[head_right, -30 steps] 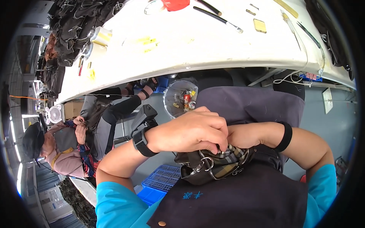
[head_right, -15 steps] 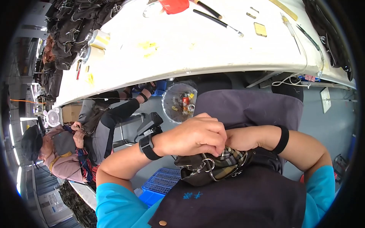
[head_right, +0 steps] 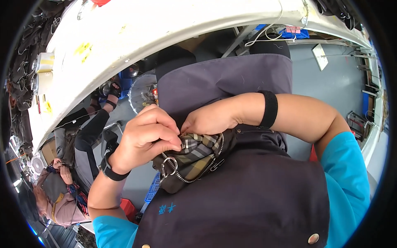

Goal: The recorder trims loose threads and inspects the zipper/lining of a small brown leather pouch at a workshop station.

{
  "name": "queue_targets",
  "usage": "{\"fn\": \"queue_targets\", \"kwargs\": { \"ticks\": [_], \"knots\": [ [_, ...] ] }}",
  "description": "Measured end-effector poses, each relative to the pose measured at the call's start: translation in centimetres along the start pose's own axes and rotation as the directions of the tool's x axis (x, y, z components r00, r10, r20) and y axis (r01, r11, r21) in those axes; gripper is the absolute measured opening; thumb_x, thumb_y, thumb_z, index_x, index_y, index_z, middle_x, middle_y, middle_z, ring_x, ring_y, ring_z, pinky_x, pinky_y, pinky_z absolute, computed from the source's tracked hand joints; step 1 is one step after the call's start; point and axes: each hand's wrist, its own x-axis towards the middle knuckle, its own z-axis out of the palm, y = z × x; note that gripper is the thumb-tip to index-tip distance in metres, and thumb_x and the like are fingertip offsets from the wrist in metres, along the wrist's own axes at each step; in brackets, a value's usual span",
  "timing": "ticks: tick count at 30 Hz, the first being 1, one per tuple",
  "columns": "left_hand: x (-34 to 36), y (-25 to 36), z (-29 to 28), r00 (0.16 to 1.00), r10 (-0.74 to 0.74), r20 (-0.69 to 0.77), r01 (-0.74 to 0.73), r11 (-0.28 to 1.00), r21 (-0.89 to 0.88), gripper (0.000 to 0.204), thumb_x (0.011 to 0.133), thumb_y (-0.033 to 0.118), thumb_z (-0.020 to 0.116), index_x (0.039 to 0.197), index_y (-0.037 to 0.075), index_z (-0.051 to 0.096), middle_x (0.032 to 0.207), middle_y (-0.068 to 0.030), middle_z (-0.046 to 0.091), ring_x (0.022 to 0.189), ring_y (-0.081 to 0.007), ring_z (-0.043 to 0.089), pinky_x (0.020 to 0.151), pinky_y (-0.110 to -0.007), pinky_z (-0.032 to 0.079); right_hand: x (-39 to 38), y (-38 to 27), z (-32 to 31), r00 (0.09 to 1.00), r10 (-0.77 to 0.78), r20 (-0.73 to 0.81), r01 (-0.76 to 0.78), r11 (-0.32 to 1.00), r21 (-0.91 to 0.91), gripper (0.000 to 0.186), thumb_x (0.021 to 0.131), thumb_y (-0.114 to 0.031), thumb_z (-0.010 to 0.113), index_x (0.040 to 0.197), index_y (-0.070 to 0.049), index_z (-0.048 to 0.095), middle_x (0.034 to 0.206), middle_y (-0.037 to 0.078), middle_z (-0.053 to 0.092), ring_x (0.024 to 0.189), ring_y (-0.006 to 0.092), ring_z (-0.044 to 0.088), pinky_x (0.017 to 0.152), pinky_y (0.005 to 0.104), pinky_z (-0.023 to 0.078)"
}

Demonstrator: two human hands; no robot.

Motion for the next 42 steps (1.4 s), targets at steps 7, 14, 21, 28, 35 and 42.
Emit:
{"fn": "queue_targets", "kwargs": {
  "ticks": [7, 14, 21, 28, 35, 42],
  "knots": [
    [0.7, -0.4, -0.2, 0.997, 0.071, -0.018, -0.069, 0.993, 0.091, 0.021, 0.062, 0.006, 0.083, 0.078, 0.013, 0.07, 0.089, -0.0001, 0.066, 0.079, -0.0204, 0.06, 0.07, -0.032, 0.046, -0.3, 1.0, -0.7, 0.997, -0.056, -0.048, 0.055, 0.998, -0.012, 0.033, 0.1, -0.02, 0.044, 0.111, 0.005, 0.063, 0.098, 0.006, 0.067, 0.088, 0.0128, 0.056, 0.08, 0.028, 0.045],
    [0.4, 0.6, -0.3, 0.975, 0.209, 0.075, -0.221, 0.952, 0.21, 0.024, 0.061, 0.008, 0.074, 0.082, 0.017, 0.07, 0.092, 0.0019, 0.066, 0.087, -0.0196, 0.061, 0.076, -0.036, 0.043, 0.4, 1.3, 1.1, 0.988, -0.145, -0.061, 0.15, 0.985, 0.088, 0.028, 0.089, -0.013, 0.053, 0.108, 0.003, 0.065, 0.101, 0.007, 0.069, 0.087, 0.0141, 0.058, 0.08, 0.0322, 0.048],
    [1.7, 3.4, -1.2, 0.976, 0.205, 0.076, -0.216, 0.956, 0.2, 0.009, 0.071, 0.009, 0.074, 0.078, 0.011, 0.069, 0.086, -0.0036, 0.066, 0.082, -0.0245, 0.061, 0.076, -0.036, 0.044, 3.3, 3.1, 0.3, 0.991, -0.124, 0.04, 0.11, 0.963, 0.247, 0.025, 0.096, -0.016, 0.046, 0.111, -0.007, 0.065, 0.096, -0.001, 0.067, 0.084, 0.0073, 0.06, 0.075, 0.027, 0.048],
    [1.4, 2.7, -1.7, 0.98, 0.105, 0.17, -0.129, 0.981, 0.141, 0.025, 0.072, 0.003, 0.07, 0.097, 0.007, 0.071, 0.1, -0.0092, 0.068, 0.093, -0.0291, 0.062, 0.083, -0.039, 0.046, 1.4, 1.1, 0.8, 0.985, -0.171, 0.037, 0.157, 0.959, 0.237, 0.026, 0.097, -0.018, 0.046, 0.109, -0.001, 0.062, 0.102, 0.003, 0.065, 0.089, 0.0109, 0.058, 0.079, 0.0283, 0.047],
    [1.5, 1.5, -1.0, 0.98, 0.055, 0.19, -0.082, 0.987, 0.138, 0.009, 0.076, 0.01, 0.072, 0.083, 0.012, 0.066, 0.092, -0.0011, 0.064, 0.088, -0.0232, 0.06, 0.074, -0.034, 0.043, 0.4, 1.2, 1.1, 0.994, -0.083, -0.07, 0.092, 0.987, 0.133, 0.031, 0.094, -0.016, 0.047, 0.114, 0.0, 0.063, 0.102, 0.005, 0.067, 0.089, 0.0125, 0.06, 0.079, 0.0295, 0.049],
    [0.9, 1.5, -0.4, 0.991, 0.056, 0.125, -0.072, 0.989, 0.131, 0.015, 0.072, 0.006, 0.074, 0.083, 0.007, 0.064, 0.091, -0.0046, 0.062, 0.085, -0.0257, 0.059, 0.073, -0.036, 0.045, -0.9, -0.8, 0.6, 0.997, -0.049, -0.063, 0.05, 0.999, 0.016, 0.039, 0.1, -0.023, 0.043, 0.124, 0.004, 0.059, 0.113, 0.01, 0.065, 0.101, 0.0158, 0.058, 0.091, 0.029, 0.044]
  ]
}}
